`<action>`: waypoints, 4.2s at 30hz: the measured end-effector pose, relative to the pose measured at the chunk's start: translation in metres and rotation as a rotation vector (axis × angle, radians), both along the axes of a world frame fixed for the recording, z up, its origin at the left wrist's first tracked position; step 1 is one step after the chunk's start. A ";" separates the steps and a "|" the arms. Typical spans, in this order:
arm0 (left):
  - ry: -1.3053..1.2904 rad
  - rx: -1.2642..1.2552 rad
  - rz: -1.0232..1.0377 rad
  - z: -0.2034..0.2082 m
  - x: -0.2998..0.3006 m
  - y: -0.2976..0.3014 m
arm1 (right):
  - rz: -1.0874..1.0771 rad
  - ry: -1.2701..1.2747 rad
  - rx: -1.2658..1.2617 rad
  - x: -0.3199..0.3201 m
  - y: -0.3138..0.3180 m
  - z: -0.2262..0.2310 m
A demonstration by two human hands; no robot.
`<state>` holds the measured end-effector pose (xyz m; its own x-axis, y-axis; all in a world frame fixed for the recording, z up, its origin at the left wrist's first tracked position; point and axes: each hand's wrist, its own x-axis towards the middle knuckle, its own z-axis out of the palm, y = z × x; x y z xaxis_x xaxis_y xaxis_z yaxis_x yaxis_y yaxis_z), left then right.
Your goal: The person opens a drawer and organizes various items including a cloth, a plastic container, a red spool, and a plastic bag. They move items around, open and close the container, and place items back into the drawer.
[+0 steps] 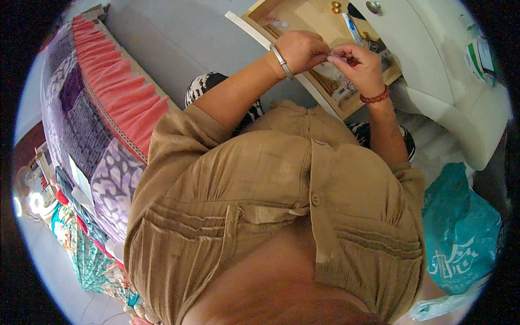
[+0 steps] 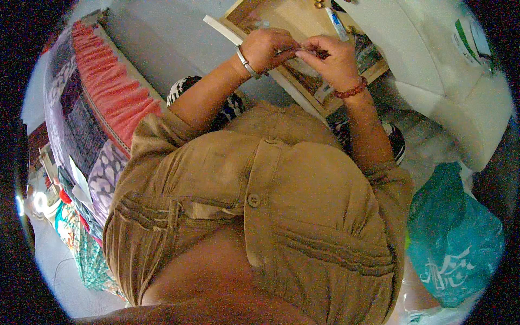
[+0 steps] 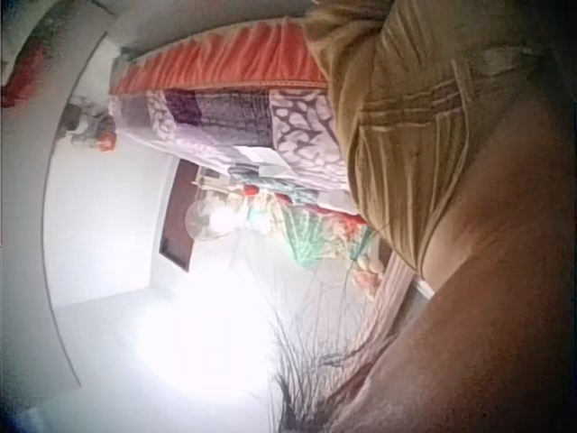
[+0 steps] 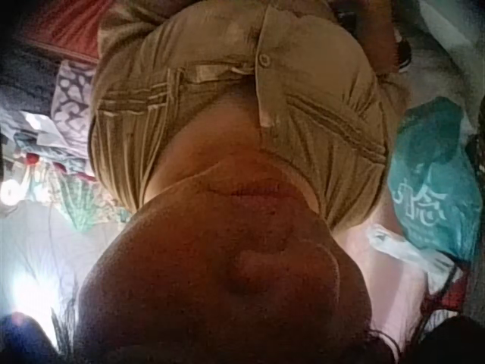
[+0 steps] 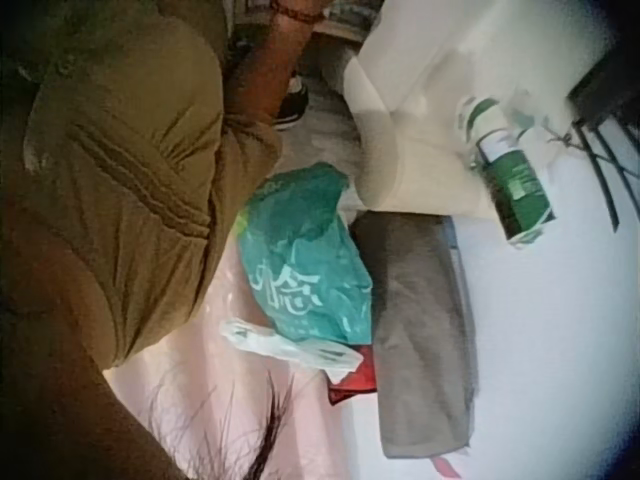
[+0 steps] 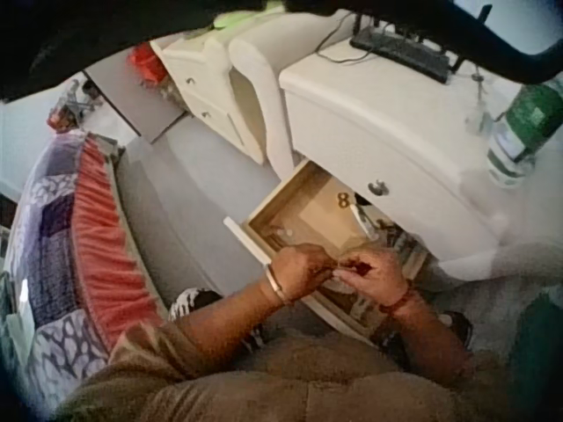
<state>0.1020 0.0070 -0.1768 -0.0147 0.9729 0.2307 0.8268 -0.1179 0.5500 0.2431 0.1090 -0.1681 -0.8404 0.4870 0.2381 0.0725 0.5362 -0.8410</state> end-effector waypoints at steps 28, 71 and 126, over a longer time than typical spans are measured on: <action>-0.080 -0.019 -0.021 0.008 -0.003 -0.003 | 0.103 -0.114 0.258 0.003 0.002 0.012; -0.203 0.094 0.023 -0.003 -0.016 0.001 | -0.044 -0.192 -0.086 0.010 0.014 0.011; -0.817 0.021 0.244 -0.012 -0.038 0.002 | -0.250 -0.040 -0.379 0.017 0.034 0.013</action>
